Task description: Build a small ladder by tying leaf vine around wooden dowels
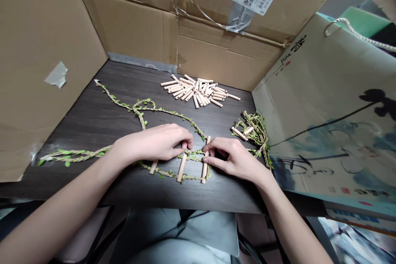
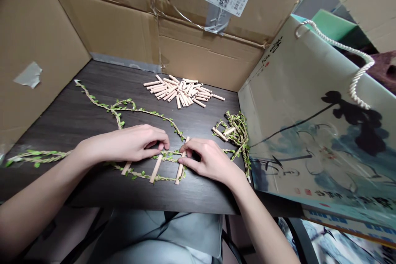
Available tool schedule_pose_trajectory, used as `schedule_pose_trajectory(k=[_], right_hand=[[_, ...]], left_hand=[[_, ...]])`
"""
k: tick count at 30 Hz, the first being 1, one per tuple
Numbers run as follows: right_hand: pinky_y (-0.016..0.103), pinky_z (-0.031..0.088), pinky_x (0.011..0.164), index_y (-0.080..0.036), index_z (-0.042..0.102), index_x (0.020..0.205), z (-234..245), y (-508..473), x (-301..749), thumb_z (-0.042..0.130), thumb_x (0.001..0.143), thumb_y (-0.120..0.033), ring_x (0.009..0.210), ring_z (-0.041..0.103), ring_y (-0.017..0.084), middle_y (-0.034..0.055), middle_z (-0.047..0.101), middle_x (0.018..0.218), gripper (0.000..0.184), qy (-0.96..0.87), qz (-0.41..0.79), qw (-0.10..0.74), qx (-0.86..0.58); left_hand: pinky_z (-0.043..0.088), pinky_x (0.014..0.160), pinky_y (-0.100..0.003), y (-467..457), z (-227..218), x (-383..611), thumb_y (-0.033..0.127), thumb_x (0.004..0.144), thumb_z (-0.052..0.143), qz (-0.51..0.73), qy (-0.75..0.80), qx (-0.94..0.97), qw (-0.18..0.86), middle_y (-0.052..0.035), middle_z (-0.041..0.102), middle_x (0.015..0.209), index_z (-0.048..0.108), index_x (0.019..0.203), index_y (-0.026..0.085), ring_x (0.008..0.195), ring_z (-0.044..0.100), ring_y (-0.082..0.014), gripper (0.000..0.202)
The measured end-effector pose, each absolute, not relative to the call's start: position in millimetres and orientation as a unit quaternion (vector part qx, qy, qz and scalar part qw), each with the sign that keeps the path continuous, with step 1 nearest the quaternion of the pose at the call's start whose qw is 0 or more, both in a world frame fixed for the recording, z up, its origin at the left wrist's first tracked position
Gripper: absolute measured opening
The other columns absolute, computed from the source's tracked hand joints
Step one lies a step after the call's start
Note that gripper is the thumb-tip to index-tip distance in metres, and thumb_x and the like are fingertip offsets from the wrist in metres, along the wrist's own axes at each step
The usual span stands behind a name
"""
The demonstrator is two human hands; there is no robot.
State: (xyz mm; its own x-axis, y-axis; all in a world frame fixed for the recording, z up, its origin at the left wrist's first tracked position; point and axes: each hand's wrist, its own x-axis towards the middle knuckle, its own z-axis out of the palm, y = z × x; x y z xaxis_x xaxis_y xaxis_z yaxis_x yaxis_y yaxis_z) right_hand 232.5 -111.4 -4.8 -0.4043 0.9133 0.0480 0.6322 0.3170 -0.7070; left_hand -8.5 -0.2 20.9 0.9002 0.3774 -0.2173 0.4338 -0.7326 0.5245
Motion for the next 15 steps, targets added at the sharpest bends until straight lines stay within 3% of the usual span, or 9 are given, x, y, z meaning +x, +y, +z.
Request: schedule_pose_trajectory(k=[5, 15], right_hand=[[0.027, 0.045, 0.077, -0.018, 0.071, 0.109, 1.6, -111.5, 232.5, 0.065, 0.092, -0.011, 0.079, 0.06, 0.015, 0.0014, 0.067, 0.09, 0.019, -0.786, 0.312, 0.221, -0.486], [0.028, 0.045, 0.079, -0.018, 0.07, 0.109, 2.3, -112.7, 234.0, 0.065, 0.089, -0.009, 0.083, 0.061, 0.017, 0.0019, 0.068, 0.093, 0.023, -0.794, 0.291, 0.2, -0.495]], left_hand=[[0.043, 0.083, -0.026, -1.2, 22.2, -7.5, 0.017, 0.096, 0.058, -0.058, 0.221, 0.931, 0.285, -0.0015, 0.073, 0.104, 0.071, 0.103, 0.022, 0.096, 0.066, -0.0199, 0.015], [0.043, 0.082, -0.026, -1.7, 21.7, -6.6, 0.018, 0.097, 0.058, -0.061, 0.216, 0.932, 0.285, -0.0017, 0.073, 0.104, 0.071, 0.102, 0.022, 0.096, 0.066, -0.02, 0.015]])
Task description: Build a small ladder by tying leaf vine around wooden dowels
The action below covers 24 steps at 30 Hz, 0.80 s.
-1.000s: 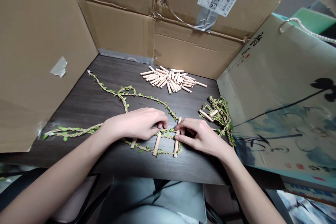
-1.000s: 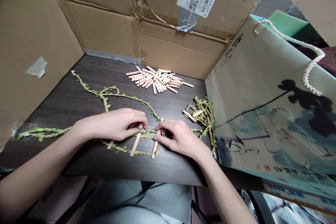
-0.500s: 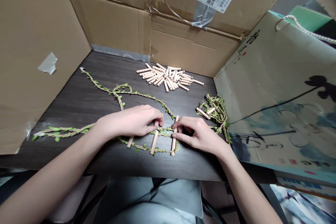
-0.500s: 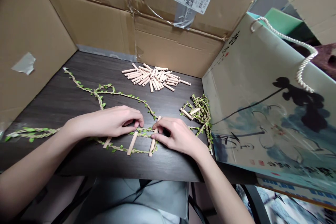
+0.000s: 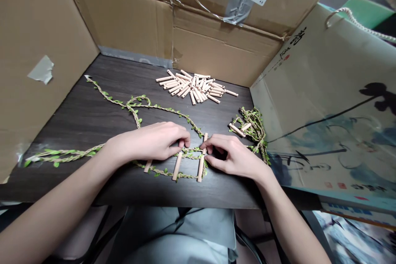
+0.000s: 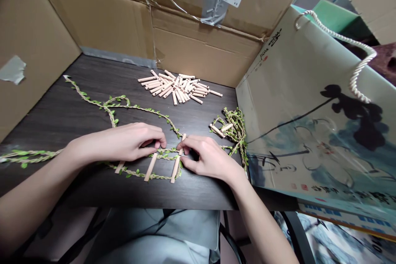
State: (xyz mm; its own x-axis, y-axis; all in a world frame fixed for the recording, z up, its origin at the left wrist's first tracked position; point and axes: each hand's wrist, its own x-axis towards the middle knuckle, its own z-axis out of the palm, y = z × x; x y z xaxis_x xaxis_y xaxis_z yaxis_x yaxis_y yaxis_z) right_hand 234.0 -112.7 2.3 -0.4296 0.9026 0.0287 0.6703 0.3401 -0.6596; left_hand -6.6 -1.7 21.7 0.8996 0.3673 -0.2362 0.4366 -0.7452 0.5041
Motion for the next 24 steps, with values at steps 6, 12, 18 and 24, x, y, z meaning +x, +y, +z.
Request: schedule_pose_trajectory(k=[6, 12, 18, 24], right_hand=[[0.028, 0.045, 0.078, -0.019, 0.07, 0.108, 2.4, -112.8, 234.3, 0.065, 0.09, -0.01, 0.081, 0.06, 0.016, 0.0017, 0.068, 0.093, 0.021, -0.798, 0.283, 0.191, -0.497], [0.028, 0.045, 0.081, -0.019, 0.071, 0.111, 1.7, -113.0, 234.5, 0.066, 0.091, -0.012, 0.083, 0.061, 0.016, 0.0017, 0.069, 0.096, 0.022, -0.794, 0.293, 0.193, -0.497], [0.028, 0.045, 0.079, -0.018, 0.071, 0.11, 3.9, -113.4, 233.1, 0.068, 0.092, -0.015, 0.083, 0.061, 0.016, 0.0019, 0.069, 0.094, 0.019, -0.791, 0.296, 0.192, -0.499], [0.028, 0.045, 0.077, -0.018, 0.071, 0.111, 1.7, -114.5, 234.3, 0.072, 0.093, -0.023, 0.081, 0.062, 0.017, 0.0021, 0.069, 0.092, 0.018, -0.792, 0.3, 0.198, -0.494]], left_hand=[[0.043, 0.082, -0.026, -1.1, 22.2, -6.0, 0.019, 0.097, 0.059, -0.066, 0.219, 0.931, 0.283, -0.0008, 0.073, 0.103, 0.071, 0.102, 0.023, 0.095, 0.066, -0.0199, 0.014], [0.043, 0.081, -0.026, -1.2, 24.1, -5.9, 0.018, 0.096, 0.059, -0.065, 0.219, 0.932, 0.282, -0.0009, 0.074, 0.103, 0.072, 0.1, 0.023, 0.094, 0.066, -0.0195, 0.014], [0.043, 0.083, -0.027, -1.4, 22.8, -7.7, 0.019, 0.097, 0.057, -0.071, 0.212, 0.933, 0.281, -0.0006, 0.073, 0.104, 0.071, 0.101, 0.023, 0.096, 0.066, -0.0199, 0.015], [0.044, 0.084, -0.027, -2.8, 24.4, -7.3, 0.017, 0.098, 0.057, -0.073, 0.212, 0.932, 0.283, -0.0006, 0.073, 0.104, 0.071, 0.101, 0.022, 0.096, 0.066, -0.0193, 0.015]])
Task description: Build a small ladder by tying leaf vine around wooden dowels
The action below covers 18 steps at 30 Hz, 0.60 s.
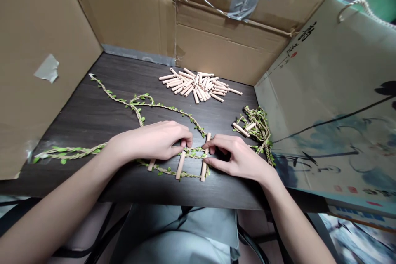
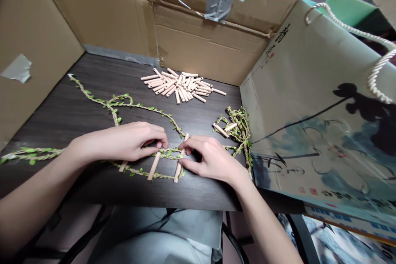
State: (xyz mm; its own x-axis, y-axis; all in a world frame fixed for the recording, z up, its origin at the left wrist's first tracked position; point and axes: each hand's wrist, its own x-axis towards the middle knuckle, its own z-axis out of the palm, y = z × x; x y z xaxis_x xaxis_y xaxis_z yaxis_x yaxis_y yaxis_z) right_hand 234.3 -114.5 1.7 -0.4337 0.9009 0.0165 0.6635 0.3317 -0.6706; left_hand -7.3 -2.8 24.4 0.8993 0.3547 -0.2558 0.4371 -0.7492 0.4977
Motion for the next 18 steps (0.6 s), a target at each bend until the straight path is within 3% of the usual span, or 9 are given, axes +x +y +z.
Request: schedule_pose_trajectory(k=[8, 12, 18], right_hand=[[0.028, 0.045, 0.075, -0.02, 0.072, 0.102, 1.0, -113.2, 221.8, 0.065, 0.101, -0.024, 0.078, 0.061, 0.015, 0.0019, 0.068, 0.086, 0.009, -0.78, 0.232, 0.289, -0.505], [0.034, 0.043, 0.081, -0.02, 0.074, 0.104, 0.3, -108.2, 202.3, 0.064, 0.102, -0.029, 0.089, 0.062, 0.021, 0.0067, 0.069, 0.097, 0.013, -0.803, 0.173, 0.211, -0.53], [0.035, 0.033, 0.076, -0.019, 0.075, 0.098, 3.2, -101.2, 186.5, 0.064, 0.101, -0.026, 0.091, 0.061, 0.022, 0.0069, 0.069, 0.095, 0.013, -0.828, 0.147, 0.138, -0.523]], left_hand=[[0.044, 0.082, -0.027, -2.6, 26.9, -11.1, 0.018, 0.094, 0.06, -0.05, 0.223, 0.931, 0.285, -0.0018, 0.074, 0.103, 0.071, 0.099, 0.022, 0.093, 0.066, -0.0195, 0.013], [0.042, 0.077, -0.027, -0.5, 22.5, -13.6, 0.022, 0.093, 0.062, -0.035, 0.225, 0.934, 0.274, -0.0014, 0.071, 0.094, 0.069, 0.091, 0.021, 0.086, 0.065, -0.0188, 0.008], [0.04, 0.071, -0.027, -0.8, 20.0, -13.6, 0.023, 0.094, 0.059, -0.035, 0.23, 0.935, 0.268, -0.0012, 0.068, 0.081, 0.063, 0.078, 0.021, 0.077, 0.062, -0.0185, 0.017]])
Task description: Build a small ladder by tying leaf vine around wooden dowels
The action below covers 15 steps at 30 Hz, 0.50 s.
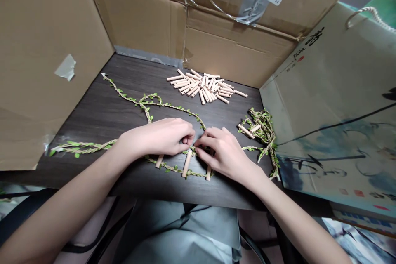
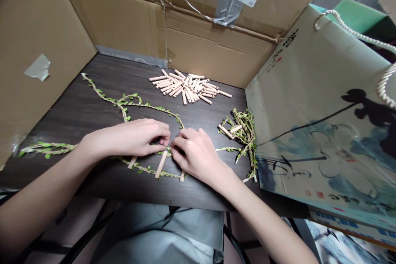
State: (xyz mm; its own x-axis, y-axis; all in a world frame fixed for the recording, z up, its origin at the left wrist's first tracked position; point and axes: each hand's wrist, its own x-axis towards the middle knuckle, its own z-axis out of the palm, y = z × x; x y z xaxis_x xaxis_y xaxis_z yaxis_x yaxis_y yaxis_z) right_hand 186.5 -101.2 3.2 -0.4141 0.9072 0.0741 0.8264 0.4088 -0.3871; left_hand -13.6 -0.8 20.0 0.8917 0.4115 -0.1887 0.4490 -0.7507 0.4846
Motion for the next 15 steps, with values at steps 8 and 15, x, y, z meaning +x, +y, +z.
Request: schedule_pose_trajectory(k=[8, 15], right_hand=[[0.034, 0.035, 0.08, -0.02, 0.075, 0.1, -11.5, -100.3, 179.7, 0.068, 0.101, -0.041, 0.09, 0.058, 0.02, 0.0046, 0.067, 0.095, 0.022, -0.785, 0.196, 0.21, -0.548], [0.035, 0.034, 0.079, -0.019, 0.072, 0.096, -13.6, -101.2, 180.7, 0.073, 0.098, -0.033, 0.087, 0.059, 0.02, 0.0039, 0.074, 0.092, 0.014, -0.757, 0.196, 0.305, -0.543]], left_hand=[[0.039, 0.072, -0.027, -1.7, 25.0, -16.0, 0.027, 0.099, 0.054, -0.051, 0.239, 0.924, 0.293, -0.0022, 0.067, 0.086, 0.062, 0.084, 0.02, 0.081, 0.062, -0.0192, 0.019], [0.038, 0.069, -0.026, -0.4, 39.5, -17.6, 0.028, 0.103, 0.049, -0.063, 0.262, 0.909, 0.318, 0.0002, 0.067, 0.077, 0.066, 0.095, 0.022, 0.078, 0.061, -0.0187, 0.02]])
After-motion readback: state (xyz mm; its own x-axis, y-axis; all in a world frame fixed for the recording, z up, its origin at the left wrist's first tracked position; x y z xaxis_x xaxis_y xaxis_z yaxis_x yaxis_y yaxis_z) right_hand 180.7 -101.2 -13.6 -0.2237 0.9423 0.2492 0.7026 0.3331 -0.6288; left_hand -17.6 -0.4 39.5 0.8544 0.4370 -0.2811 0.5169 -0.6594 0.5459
